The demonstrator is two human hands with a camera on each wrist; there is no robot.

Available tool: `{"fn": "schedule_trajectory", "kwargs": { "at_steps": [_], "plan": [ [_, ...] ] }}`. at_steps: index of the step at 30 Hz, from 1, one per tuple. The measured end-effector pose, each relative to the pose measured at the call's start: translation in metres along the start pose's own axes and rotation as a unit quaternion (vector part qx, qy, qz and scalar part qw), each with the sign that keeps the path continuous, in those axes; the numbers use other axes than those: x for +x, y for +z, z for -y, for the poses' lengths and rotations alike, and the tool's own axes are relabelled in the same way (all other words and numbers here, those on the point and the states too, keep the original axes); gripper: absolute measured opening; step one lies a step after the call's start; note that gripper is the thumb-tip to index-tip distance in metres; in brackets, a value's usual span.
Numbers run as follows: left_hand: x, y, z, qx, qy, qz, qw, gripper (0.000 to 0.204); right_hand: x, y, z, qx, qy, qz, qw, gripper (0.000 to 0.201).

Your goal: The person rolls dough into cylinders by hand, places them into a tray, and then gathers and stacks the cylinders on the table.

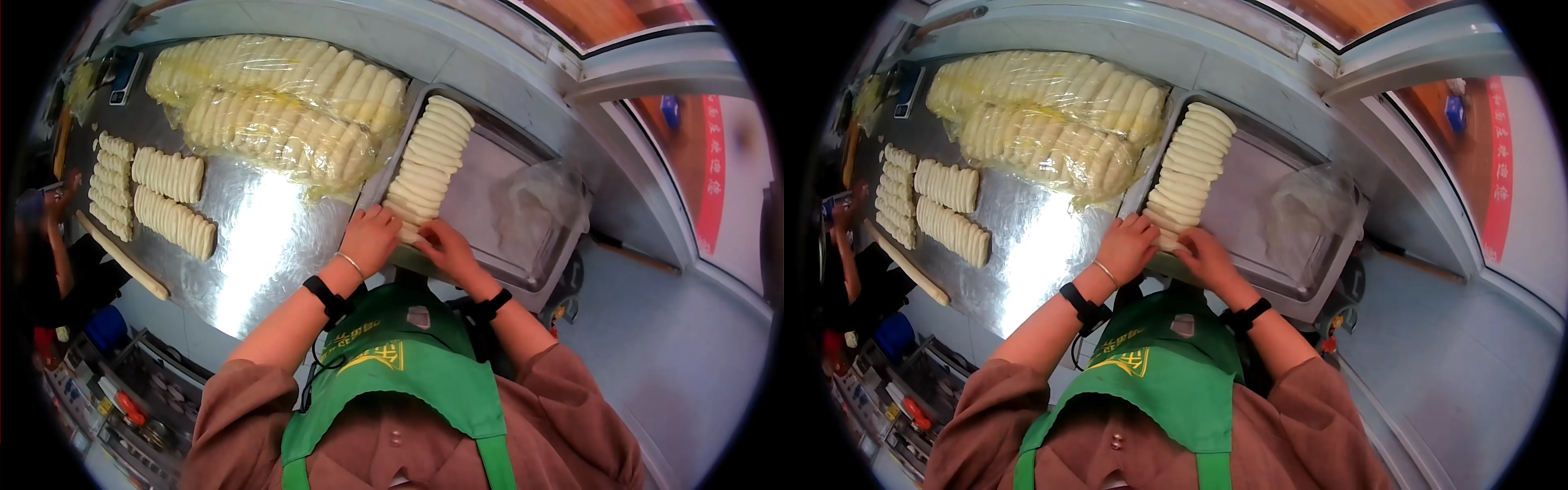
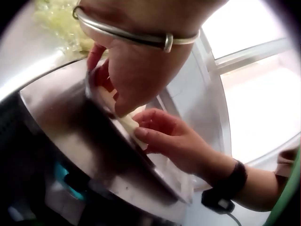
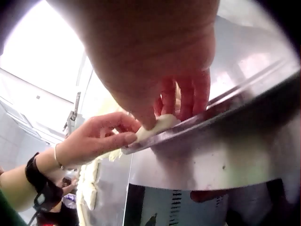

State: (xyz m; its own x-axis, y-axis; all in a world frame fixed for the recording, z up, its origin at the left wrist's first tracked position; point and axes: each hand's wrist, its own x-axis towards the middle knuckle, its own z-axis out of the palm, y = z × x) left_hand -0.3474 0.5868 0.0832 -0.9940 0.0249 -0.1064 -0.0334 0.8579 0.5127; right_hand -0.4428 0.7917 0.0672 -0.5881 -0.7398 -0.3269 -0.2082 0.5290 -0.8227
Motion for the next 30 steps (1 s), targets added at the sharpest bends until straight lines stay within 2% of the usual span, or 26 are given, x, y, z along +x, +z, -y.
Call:
{"fn": "schedule_trajectory", "kwargs": {
  "at_steps": [3, 5, 7, 8, 10, 11, 12, 13, 14, 16, 17, 19, 20, 21, 22, 23, 25, 26, 28, 29, 30],
  "plan": [
    [0.007, 0.003, -0.005, 0.005, 0.011, -0.037, 0.999, 0.032, -0.01, 0.008, -0.002, -0.05, -0.01, -0.049, 0.997, 0.024],
    [0.007, 0.003, -0.003, 0.008, 0.014, -0.031, 0.999, 0.033, -0.012, 0.012, 0.0, -0.068, -0.026, -0.079, 0.994, 0.023],
    [0.009, 0.003, -0.005, 0.011, 0.015, -0.026, 0.999, 0.033, -0.01, 0.012, -0.004, 0.057, 0.093, -0.108, 0.988, 0.024],
    [0.009, 0.002, -0.006, 0.011, 0.013, -0.035, 0.999, 0.032, -0.008, 0.011, -0.007, 0.057, 0.092, -0.107, 0.988, 0.024],
    [0.007, 0.002, -0.004, 0.012, 0.011, -0.041, 0.999, 0.031, -0.007, 0.013, -0.022, 0.0, 0.173, -0.099, 0.98, 0.028],
    [0.006, 0.002, -0.003, -0.009, 0.044, -0.045, 0.998, 0.029, -0.004, 0.018, -0.03, 0.003, 0.178, -0.102, 0.979, 0.028],
    [0.006, 0.004, -0.001, -0.03, 0.076, -0.05, 0.995, 0.028, 0.003, 0.024, -0.041, 0.083, 0.194, -0.085, 0.974, 0.027],
    [0.007, 0.006, 0.0, -0.03, 0.077, -0.049, 0.995, 0.028, 0.013, 0.024, -0.04, 0.161, 0.206, -0.065, 0.963, 0.026],
    [0.006, 0.007, 0.001, -0.034, 0.078, -0.05, 0.995, 0.026, 0.018, 0.022, -0.04, 0.162, 0.207, -0.064, 0.963, 0.026],
    [0.006, 0.005, 0.005, -0.038, 0.078, -0.047, 0.995, 0.024, 0.026, 0.007, -0.015, 0.381, 0.281, -0.098, 0.875, 0.026],
    [0.01, 0.002, 0.008, -0.039, 0.081, -0.029, 0.995, 0.024, 0.027, 0.004, -0.009, 0.383, 0.283, -0.098, 0.874, 0.026],
    [0.013, 0.001, 0.008, -0.043, 0.088, -0.008, 0.995, 0.024, 0.023, 0.0, -0.006, 0.44, 0.278, -0.124, 0.845, 0.03],
    [0.016, 0.0, 0.007, -0.03, 0.091, -0.004, 0.995, 0.026, 0.022, 0.003, -0.015, 0.439, 0.278, -0.126, 0.845, 0.03],
    [0.017, -0.001, 0.007, -0.016, 0.092, 0.0, 0.996, 0.027, 0.02, 0.012, -0.03, 0.286, 0.251, -0.121, 0.917, 0.03],
    [0.017, -0.004, 0.006, -0.014, 0.092, 0.001, 0.996, 0.027, 0.018, 0.017, -0.031, 0.126, 0.217, -0.112, 0.962, 0.03],
    [0.017, -0.007, 0.004, -0.003, 0.088, 0.007, 0.996, 0.027, 0.015, 0.022, -0.033, 0.129, 0.217, -0.112, 0.961, 0.03],
    [0.018, -0.008, 0.007, 0.008, 0.086, 0.015, 0.996, 0.028, 0.014, 0.025, -0.021, 0.051, 0.173, -0.055, 0.982, 0.031],
    [0.018, -0.01, 0.009, 0.002, 0.095, 0.011, 0.995, 0.029, 0.014, 0.03, -0.024, 0.052, 0.174, -0.055, 0.982, 0.031],
    [0.02, -0.01, 0.011, -0.006, 0.104, 0.008, 0.994, 0.03, 0.016, 0.036, -0.03, 0.211, 0.195, -0.076, 0.955, 0.027],
    [0.02, -0.01, 0.012, 0.005, 0.101, 0.015, 0.995, 0.028, 0.015, 0.037, -0.033, 0.211, 0.195, -0.075, 0.955, 0.027],
    [0.02, -0.01, 0.013, 0.016, 0.098, 0.023, 0.995, 0.027, 0.014, 0.034, -0.028, 0.292, 0.219, -0.075, 0.928, 0.026]
  ]
}}
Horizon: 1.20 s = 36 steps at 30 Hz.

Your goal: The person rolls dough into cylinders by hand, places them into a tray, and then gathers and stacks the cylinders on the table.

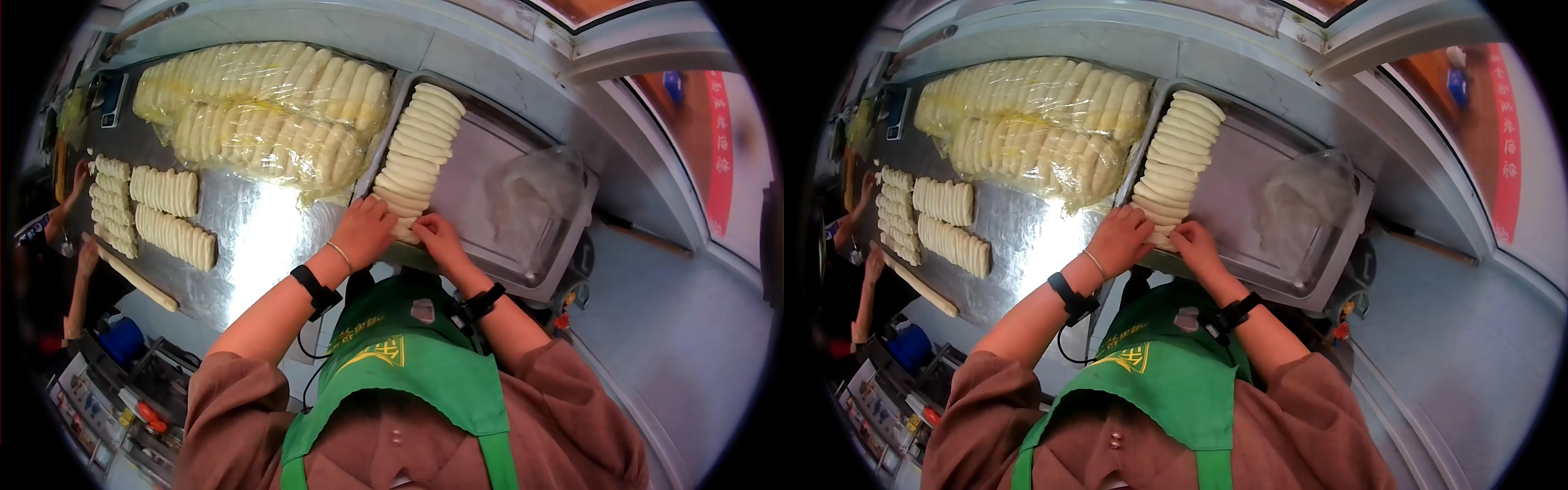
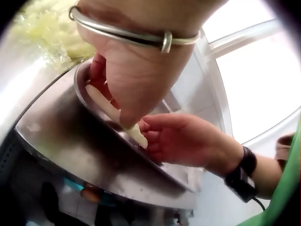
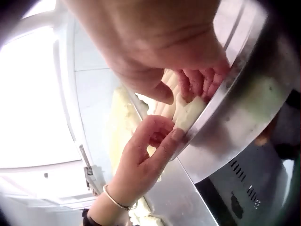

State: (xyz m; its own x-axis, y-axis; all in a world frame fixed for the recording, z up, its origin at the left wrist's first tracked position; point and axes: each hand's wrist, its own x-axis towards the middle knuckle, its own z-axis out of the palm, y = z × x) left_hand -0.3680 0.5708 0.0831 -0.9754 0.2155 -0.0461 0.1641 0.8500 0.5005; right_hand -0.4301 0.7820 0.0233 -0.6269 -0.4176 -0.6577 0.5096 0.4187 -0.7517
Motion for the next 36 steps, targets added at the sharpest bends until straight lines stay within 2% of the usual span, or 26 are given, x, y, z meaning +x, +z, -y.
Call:
{"fn": "schedule_trajectory", "kwargs": {
  "at_steps": [1, 5, 7, 8, 10, 11, 13, 15, 17, 19, 20, 22, 24, 26, 28, 31, 34, 36],
  "plan": [
    [0.0, 0.0, 0.002, 0.001, 0.001, 0.002, 1.0, 0.027, -0.003, 0.002, 0.005, 0.081, 0.034, 0.008, 0.996, 0.025],
    [-0.001, 0.0, 0.007, -0.016, -0.006, 0.021, 1.0, 0.029, -0.006, 0.007, 0.011, 0.098, 0.036, 0.017, 0.994, 0.024],
    [0.0, -0.003, 0.009, -0.026, 0.002, 0.024, 0.999, 0.029, -0.002, 0.008, 0.009, -0.029, 0.043, -0.004, 0.999, 0.023],
    [0.001, -0.004, 0.008, -0.038, 0.0, 0.038, 0.999, 0.029, 0.0, 0.01, 0.009, -0.028, 0.043, -0.004, 0.999, 0.023],
    [0.001, -0.007, 0.007, -0.049, -0.002, 0.053, 0.997, 0.03, 0.002, 0.016, 0.012, 0.07, 0.091, -0.002, 0.993, 0.025],
    [0.0, -0.008, 0.007, -0.056, 0.003, 0.023, 0.998, 0.03, 0.002, 0.017, 0.014, 0.07, 0.091, -0.002, 0.993, 0.025],
    [-0.001, -0.008, 0.008, -0.062, 0.008, -0.005, 0.998, 0.03, -0.001, 0.017, 0.02, 0.216, 0.126, -0.023, 0.968, 0.027],
    [-0.002, -0.005, 0.008, -0.104, -0.036, -0.02, 0.994, 0.035, -0.004, 0.013, 0.022, 0.23, 0.118, -0.022, 0.966, 0.027],
    [-0.007, 0.002, 0.007, -0.098, -0.039, -0.036, 0.994, 0.031, -0.007, 0.014, 0.02, 0.243, 0.109, -0.021, 0.964, 0.027],
    [-0.007, -0.003, 0.006, -0.09, -0.042, -0.056, 0.993, 0.027, -0.011, 0.019, 0.016, 0.041, -0.007, -0.021, 0.999, 0.029],
    [-0.01, -0.007, 0.007, -0.041, -0.038, -0.058, 0.997, 0.026, -0.013, 0.02, 0.014, 0.042, -0.006, -0.021, 0.999, 0.029],
    [-0.013, -0.015, 0.009, 0.008, -0.033, -0.06, 0.998, 0.024, -0.019, 0.018, 0.016, -0.164, -0.076, -0.002, 0.984, 0.03],
    [-0.016, -0.021, 0.018, 0.03, -0.059, -0.009, 0.998, 0.031, -0.011, 0.017, 0.008, -0.125, -0.079, 0.006, 0.989, 0.031],
    [-0.013, -0.023, 0.024, 0.033, -0.038, -0.007, 0.999, 0.03, -0.008, 0.016, -0.001, -0.084, -0.083, 0.016, 0.993, 0.031],
    [-0.012, -0.024, 0.026, 0.035, -0.015, -0.004, 0.999, 0.029, -0.015, 0.016, 0.005, -0.214, -0.167, -0.074, 0.959, 0.027],
    [-0.008, -0.024, 0.026, 0.034, -0.016, -0.012, 0.999, 0.025, -0.021, 0.019, 0.01, -0.2, -0.164, -0.05, 0.965, 0.029],
    [-0.007, -0.019, 0.023, 0.066, -0.05, -0.023, 0.996, 0.023, -0.01, 0.029, 0.012, -0.179, -0.177, -0.047, 0.967, 0.028],
    [-0.009, -0.014, 0.022, 0.039, 0.038, 0.027, 0.998, 0.022, -0.013, 0.029, 0.015, -0.16, -0.166, -0.038, 0.972, 0.028]
  ]
}}
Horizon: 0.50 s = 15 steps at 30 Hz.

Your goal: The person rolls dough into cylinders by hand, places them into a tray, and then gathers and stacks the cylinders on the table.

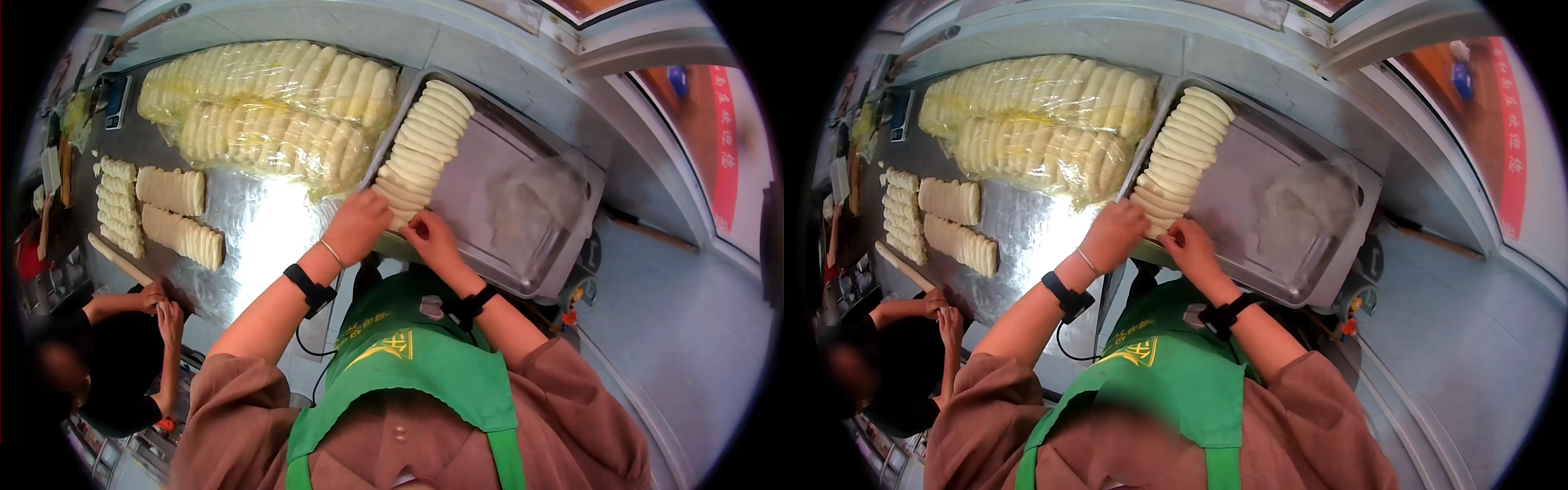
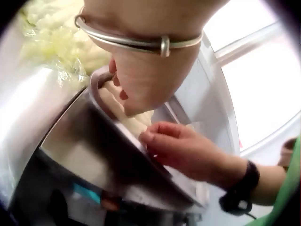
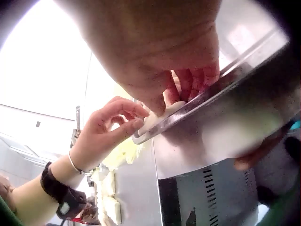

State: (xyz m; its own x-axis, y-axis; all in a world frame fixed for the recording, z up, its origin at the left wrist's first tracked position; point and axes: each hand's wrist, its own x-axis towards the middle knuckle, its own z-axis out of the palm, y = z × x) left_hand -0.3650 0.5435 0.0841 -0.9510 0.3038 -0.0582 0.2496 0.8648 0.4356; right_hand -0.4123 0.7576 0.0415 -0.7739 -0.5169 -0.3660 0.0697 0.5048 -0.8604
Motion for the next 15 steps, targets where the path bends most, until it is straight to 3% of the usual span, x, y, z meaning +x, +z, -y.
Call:
{"fn": "schedule_trajectory", "kwargs": {
  "at_steps": [3, 10, 12, 15],
  "plan": [
    [-0.001, 0.008, -0.005, -0.046, -0.027, -0.048, 0.997, 0.02, -0.002, -0.001, 0.007, -0.008, -0.006, 0.0, 1.0, 0.028],
    [0.001, 0.004, -0.003, -0.028, -0.063, -0.073, 0.995, 0.016, -0.002, 0.001, 0.009, -0.085, -0.026, -0.035, 0.995, 0.024],
    [-0.006, 0.002, -0.013, -0.08, -0.103, -0.139, 0.982, 0.012, -0.005, -0.003, 0.006, -0.072, -0.063, -0.006, 0.995, 0.021],
    [-0.018, 0.016, -0.011, -0.064, -0.123, -0.098, 0.986, 0.011, 0.002, 0.002, 0.0, -0.072, -0.124, 0.033, 0.989, 0.016]
  ]
}}
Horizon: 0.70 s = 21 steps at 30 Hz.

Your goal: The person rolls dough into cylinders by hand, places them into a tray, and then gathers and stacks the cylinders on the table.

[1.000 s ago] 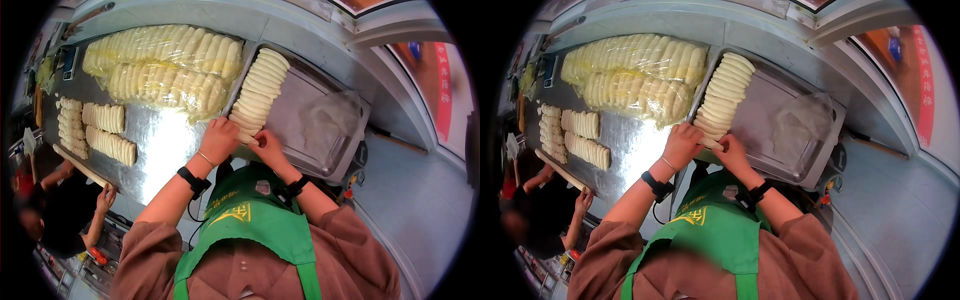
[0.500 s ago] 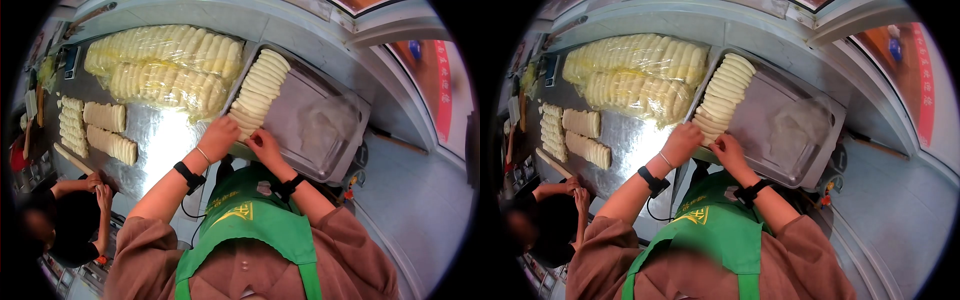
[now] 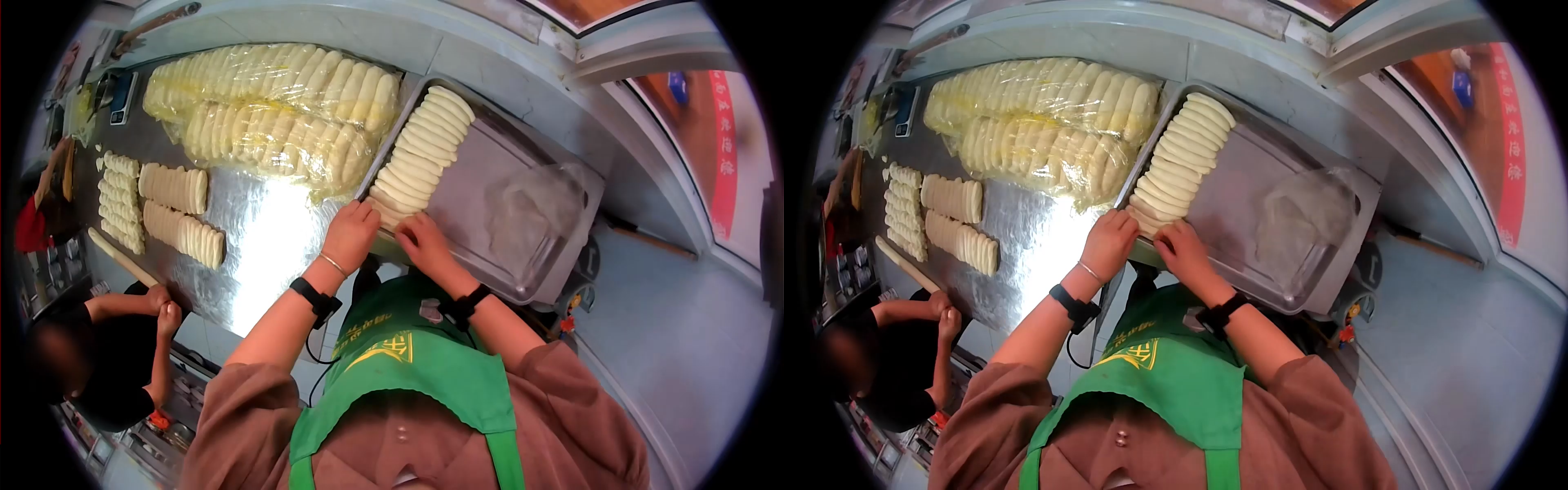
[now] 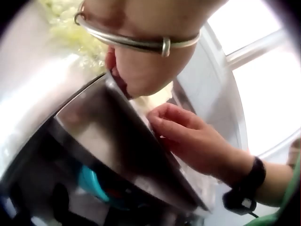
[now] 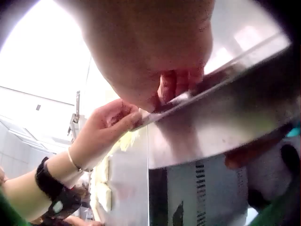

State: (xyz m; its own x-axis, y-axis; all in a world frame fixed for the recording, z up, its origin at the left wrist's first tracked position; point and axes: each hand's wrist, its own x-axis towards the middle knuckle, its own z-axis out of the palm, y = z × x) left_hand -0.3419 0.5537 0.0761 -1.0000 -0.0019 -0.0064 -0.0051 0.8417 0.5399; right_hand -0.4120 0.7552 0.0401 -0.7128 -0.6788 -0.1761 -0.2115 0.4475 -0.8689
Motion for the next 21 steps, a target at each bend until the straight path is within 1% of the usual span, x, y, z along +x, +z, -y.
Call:
{"fn": "schedule_trajectory", "kwargs": {
  "at_steps": [1, 2, 3, 4, 5, 6, 7, 8, 9, 10, 11, 12, 13, 14, 15, 17, 18, 19, 21],
  "plan": [
    [0.001, 0.0, -0.001, 0.003, 0.002, -0.006, 1.0, 0.011, 0.009, -0.001, -0.002, -0.015, -0.036, 0.007, 0.999, 0.014],
    [0.0, -0.001, -0.003, 0.011, -0.015, -0.017, 1.0, 0.011, 0.009, -0.004, -0.003, -0.017, -0.041, 0.005, 0.999, 0.014],
    [-0.001, -0.003, -0.007, 0.019, -0.03, -0.027, 0.999, 0.012, 0.008, -0.01, -0.004, 0.067, -0.008, 0.045, 0.997, 0.014],
    [-0.003, -0.004, -0.011, 0.022, -0.025, -0.034, 0.999, 0.012, 0.011, -0.018, -0.007, 0.149, 0.024, 0.082, 0.985, 0.013],
    [-0.009, -0.004, -0.015, -0.014, -0.092, -0.078, 0.993, 0.013, 0.018, -0.029, -0.011, 0.145, 0.016, 0.078, 0.986, 0.013],
    [-0.015, -0.004, -0.019, -0.053, -0.161, -0.119, 0.978, 0.014, 0.02, -0.042, -0.017, 0.159, 0.08, 0.055, 0.982, 0.011],
    [-0.017, -0.002, -0.022, -0.055, -0.157, -0.123, 0.978, 0.014, 0.022, -0.058, -0.02, 0.172, 0.145, 0.031, 0.974, 0.011],
    [-0.017, 0.0, -0.023, -0.053, -0.225, -0.183, 0.956, 0.015, 0.025, -0.077, -0.025, 0.017, 0.035, -0.045, 0.998, 0.011],
    [-0.017, 0.003, -0.021, -0.052, -0.292, -0.24, 0.924, 0.016, 0.027, -0.099, -0.024, -0.138, -0.076, -0.119, 0.98, 0.013],
    [-0.018, 0.018, -0.008, -0.094, -0.321, -0.243, 0.91, 0.022, 0.024, -0.118, -0.026, -0.214, -0.095, -0.12, 0.965, 0.015],
    [-0.017, 0.027, 0.003, -0.095, -0.317, -0.248, 0.91, 0.022, 0.022, -0.137, -0.03, -0.289, -0.115, -0.122, 0.942, 0.017],
    [-0.015, 0.035, 0.012, -0.148, -0.348, -0.181, 0.908, 0.023, 0.016, -0.156, -0.051, -0.292, -0.119, -0.126, 0.941, 0.017],
    [-0.012, 0.038, 0.015, -0.201, -0.377, -0.111, 0.897, 0.025, 0.007, -0.172, -0.083, -0.288, -0.099, -0.113, 0.946, 0.02],
    [-0.006, 0.041, 0.005, -0.28, -0.433, -0.115, 0.849, 0.027, 0.003, -0.182, -0.1, -0.285, -0.078, -0.098, 0.95, 0.024],
    [-0.002, 0.045, -0.001, -0.283, -0.429, -0.121, 0.849, 0.027, 0.006, -0.188, -0.094, -0.289, -0.084, -0.1, 0.948, 0.024],
    [-0.002, 0.054, -0.011, -0.338, -0.432, -0.223, 0.806, 0.026, 0.018, -0.19, -0.072, -0.325, -0.092, -0.105, 0.935, 0.025],
    [-0.001, 0.059, -0.016, -0.403, -0.459, -0.229, 0.757, 0.025, 0.027, -0.173, -0.063, -0.21, -0.074, -0.142, 0.964, 0.029],
    [-0.002, 0.065, -0.023, -0.403, -0.459, -0.234, 0.756, 0.025, 0.04, -0.148, -0.05, -0.09, -0.058, -0.175, 0.979, 0.034],
    [-0.002, 0.077, -0.038, -0.424, -0.482, -0.254, 0.723, 0.024, 0.071, -0.113, -0.039, -0.027, -0.058, -0.214, 0.975, 0.05]
  ]
}}
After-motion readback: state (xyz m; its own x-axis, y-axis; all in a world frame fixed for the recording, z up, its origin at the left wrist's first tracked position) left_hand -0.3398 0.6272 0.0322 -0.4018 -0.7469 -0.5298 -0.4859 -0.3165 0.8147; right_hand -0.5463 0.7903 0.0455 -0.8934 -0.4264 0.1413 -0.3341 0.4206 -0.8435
